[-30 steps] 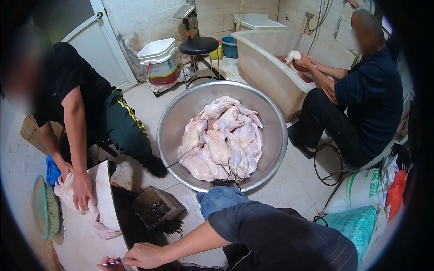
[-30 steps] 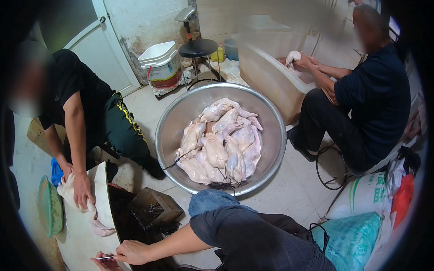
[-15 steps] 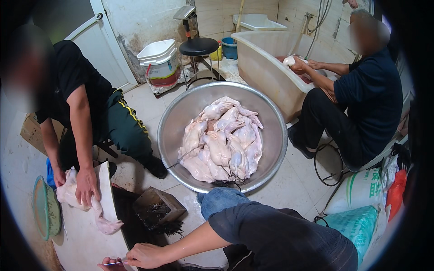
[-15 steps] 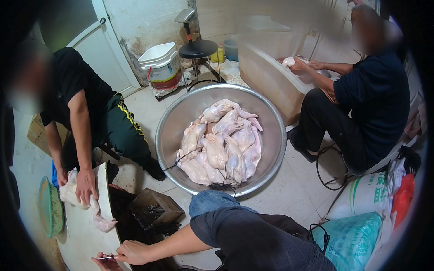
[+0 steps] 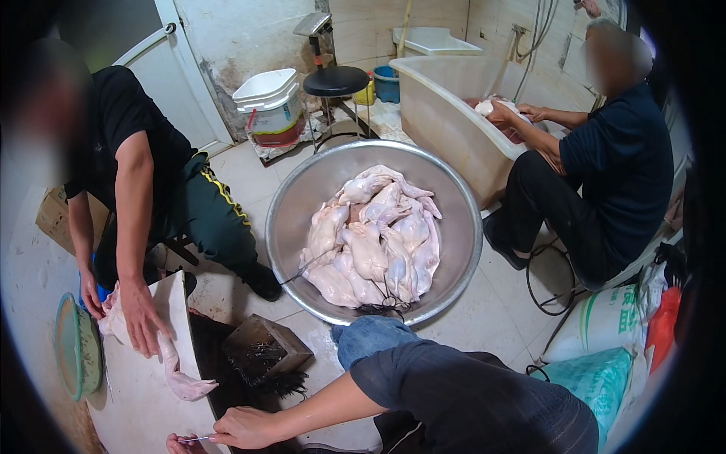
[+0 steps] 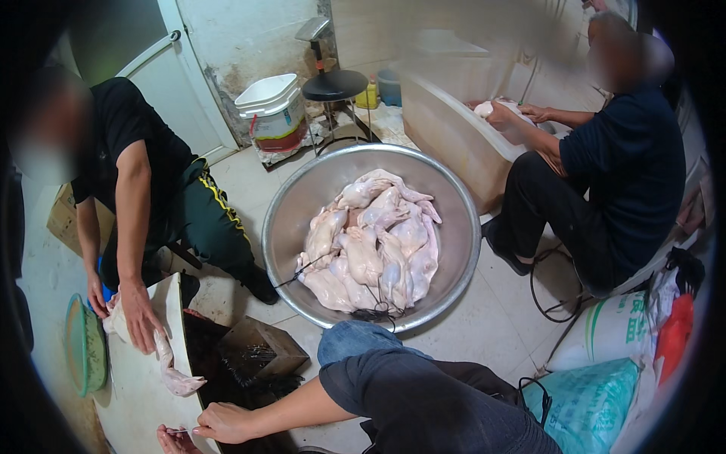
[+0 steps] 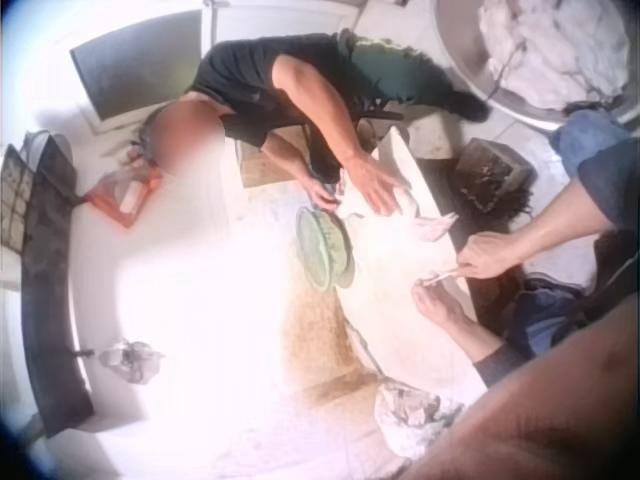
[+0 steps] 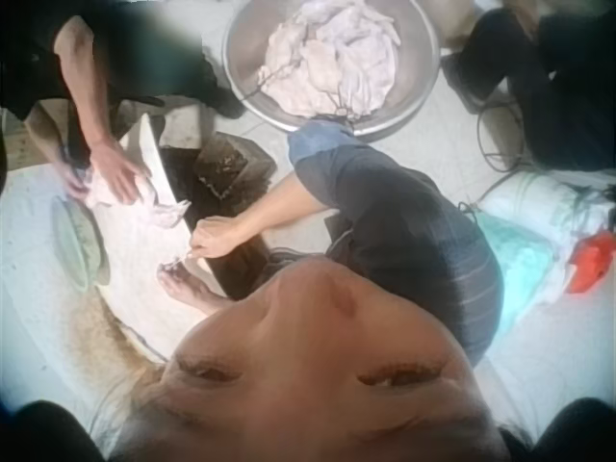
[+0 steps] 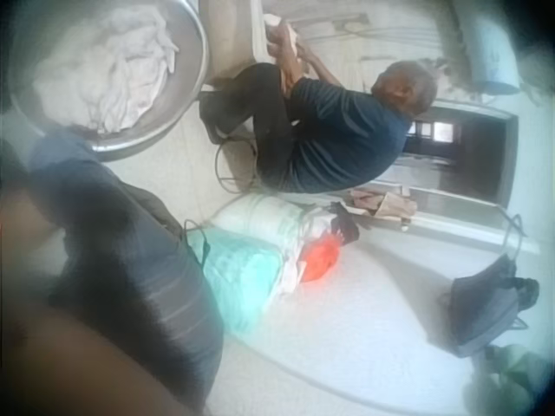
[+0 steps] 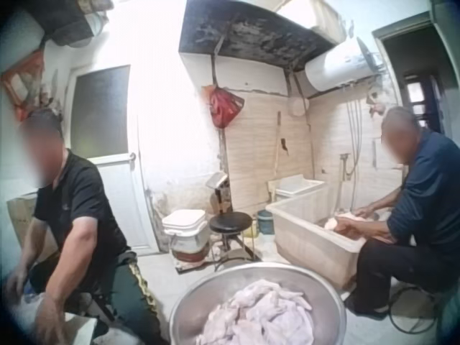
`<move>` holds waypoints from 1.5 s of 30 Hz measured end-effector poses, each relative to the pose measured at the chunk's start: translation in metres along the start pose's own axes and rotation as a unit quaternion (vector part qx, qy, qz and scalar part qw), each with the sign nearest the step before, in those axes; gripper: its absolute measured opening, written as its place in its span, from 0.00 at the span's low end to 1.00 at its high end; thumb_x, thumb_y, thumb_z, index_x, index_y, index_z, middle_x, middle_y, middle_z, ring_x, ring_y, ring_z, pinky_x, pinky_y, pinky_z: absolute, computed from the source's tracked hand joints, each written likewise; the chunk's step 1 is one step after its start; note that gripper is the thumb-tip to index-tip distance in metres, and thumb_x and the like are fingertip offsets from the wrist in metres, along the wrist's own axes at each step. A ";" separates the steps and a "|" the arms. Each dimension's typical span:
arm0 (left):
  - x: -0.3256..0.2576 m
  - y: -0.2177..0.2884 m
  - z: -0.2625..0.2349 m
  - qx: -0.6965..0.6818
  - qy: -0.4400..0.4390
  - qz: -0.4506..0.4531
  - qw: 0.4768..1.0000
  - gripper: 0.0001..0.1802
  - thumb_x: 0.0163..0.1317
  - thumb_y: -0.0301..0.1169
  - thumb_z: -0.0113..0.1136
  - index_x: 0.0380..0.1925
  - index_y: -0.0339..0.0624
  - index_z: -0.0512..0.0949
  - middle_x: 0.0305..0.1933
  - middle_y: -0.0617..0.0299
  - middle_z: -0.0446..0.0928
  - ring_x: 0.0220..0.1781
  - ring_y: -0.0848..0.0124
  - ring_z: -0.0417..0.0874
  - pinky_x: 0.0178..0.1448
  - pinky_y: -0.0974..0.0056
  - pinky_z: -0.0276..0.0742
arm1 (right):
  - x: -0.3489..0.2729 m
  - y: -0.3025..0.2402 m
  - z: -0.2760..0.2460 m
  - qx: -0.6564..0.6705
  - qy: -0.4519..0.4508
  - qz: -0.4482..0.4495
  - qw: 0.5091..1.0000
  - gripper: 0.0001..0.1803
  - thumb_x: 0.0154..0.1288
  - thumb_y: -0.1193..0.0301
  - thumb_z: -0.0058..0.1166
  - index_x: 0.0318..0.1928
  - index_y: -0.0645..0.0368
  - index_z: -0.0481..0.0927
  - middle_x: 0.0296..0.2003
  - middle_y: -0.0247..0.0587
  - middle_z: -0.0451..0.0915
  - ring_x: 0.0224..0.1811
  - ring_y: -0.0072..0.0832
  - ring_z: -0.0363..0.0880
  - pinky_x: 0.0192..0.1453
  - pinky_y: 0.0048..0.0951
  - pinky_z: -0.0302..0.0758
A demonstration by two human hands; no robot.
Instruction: The person handles whole raw poultry carcasses, using a metal hook to pull and position the birds on a white cutting board. They repeatedly lift, rotate, and place the carcasses into a large metal basin while another person works nearby.
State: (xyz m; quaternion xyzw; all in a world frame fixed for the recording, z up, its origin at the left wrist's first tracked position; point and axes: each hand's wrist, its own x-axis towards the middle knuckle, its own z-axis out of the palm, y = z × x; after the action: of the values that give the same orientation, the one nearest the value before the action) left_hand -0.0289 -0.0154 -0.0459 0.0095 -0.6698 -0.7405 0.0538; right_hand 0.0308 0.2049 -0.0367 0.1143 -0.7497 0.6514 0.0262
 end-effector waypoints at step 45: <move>-0.006 0.007 0.016 -0.019 0.001 -0.057 0.998 0.32 0.78 0.52 0.51 0.58 0.29 0.70 0.47 0.52 0.75 0.48 0.61 0.78 0.55 0.56 0.77 | 0.003 0.005 0.004 -0.012 0.010 -0.021 1.000 0.24 0.74 0.60 0.53 0.26 0.68 0.80 0.23 0.61 0.79 0.28 0.59 0.80 0.34 0.51 0.75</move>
State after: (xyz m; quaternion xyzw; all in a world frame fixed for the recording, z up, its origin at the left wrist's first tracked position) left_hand -0.0237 0.0006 -0.0374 0.0475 -0.6541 -0.7548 0.0128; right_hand 0.0276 0.2008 -0.0415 0.1237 -0.7547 0.6425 0.0487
